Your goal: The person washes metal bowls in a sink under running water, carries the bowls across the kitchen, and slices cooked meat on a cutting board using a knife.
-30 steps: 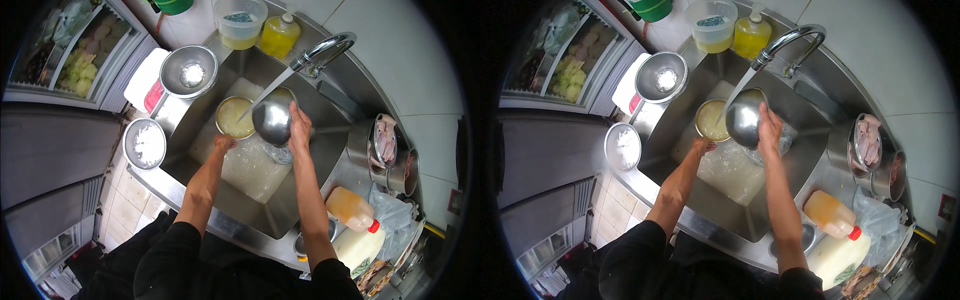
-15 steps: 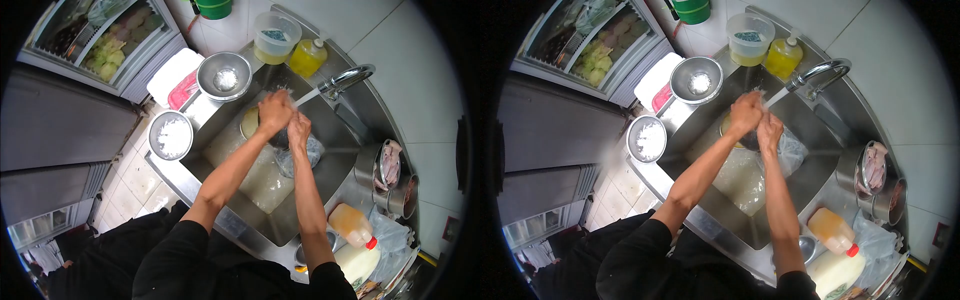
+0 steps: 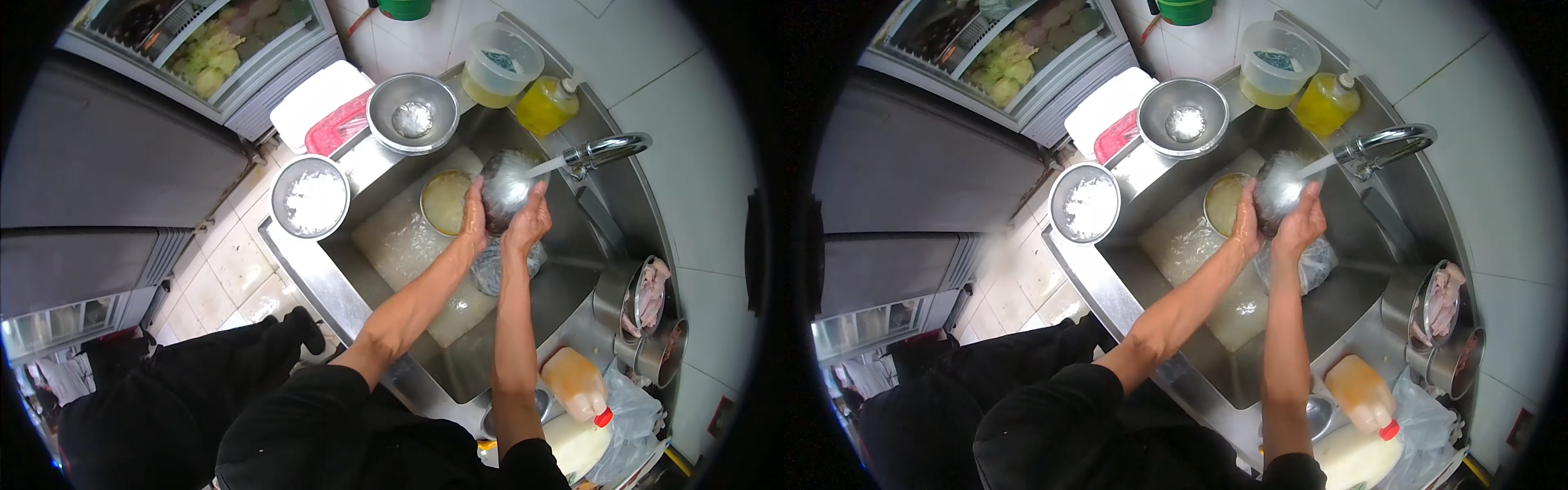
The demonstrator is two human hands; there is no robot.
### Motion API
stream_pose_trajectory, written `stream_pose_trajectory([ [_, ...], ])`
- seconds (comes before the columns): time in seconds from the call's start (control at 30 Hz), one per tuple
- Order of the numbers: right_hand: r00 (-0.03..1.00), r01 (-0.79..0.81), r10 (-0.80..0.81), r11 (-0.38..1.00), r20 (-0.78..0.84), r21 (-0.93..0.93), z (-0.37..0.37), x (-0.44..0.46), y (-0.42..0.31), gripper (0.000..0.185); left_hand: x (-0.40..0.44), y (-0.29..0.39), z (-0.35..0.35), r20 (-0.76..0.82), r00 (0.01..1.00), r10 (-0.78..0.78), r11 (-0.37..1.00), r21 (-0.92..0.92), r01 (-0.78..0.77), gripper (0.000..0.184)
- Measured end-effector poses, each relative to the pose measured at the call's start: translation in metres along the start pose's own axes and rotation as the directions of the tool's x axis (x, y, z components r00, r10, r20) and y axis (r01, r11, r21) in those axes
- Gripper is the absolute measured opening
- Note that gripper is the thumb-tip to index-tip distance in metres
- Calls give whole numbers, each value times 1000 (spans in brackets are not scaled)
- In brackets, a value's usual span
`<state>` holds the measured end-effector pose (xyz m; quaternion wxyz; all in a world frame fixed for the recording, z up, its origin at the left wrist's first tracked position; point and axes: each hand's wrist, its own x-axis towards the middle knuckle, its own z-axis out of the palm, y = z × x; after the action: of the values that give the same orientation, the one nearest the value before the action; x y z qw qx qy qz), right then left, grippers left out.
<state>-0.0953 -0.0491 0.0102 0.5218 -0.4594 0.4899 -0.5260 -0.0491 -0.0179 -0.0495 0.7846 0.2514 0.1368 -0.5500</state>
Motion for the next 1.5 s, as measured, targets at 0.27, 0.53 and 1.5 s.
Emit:
stream_pose_trajectory([
  [0.27, 518, 776, -116, 480, 848, -408, -40, -20, 24, 32, -43, 80, 26, -88, 994, 69, 596, 803, 30, 55],
  [0.53, 627, 744, 49, 260, 778, -616, -14, 15, 14, 61, -61, 94, 37, 37, 992, 118, 308, 949, -72, 56],
  [1.5, 832, 135, 137, 890, 538, -435, -46, 37, 77, 42, -162, 77, -109, -253, 761, -598, 777, 48, 627, 38],
])
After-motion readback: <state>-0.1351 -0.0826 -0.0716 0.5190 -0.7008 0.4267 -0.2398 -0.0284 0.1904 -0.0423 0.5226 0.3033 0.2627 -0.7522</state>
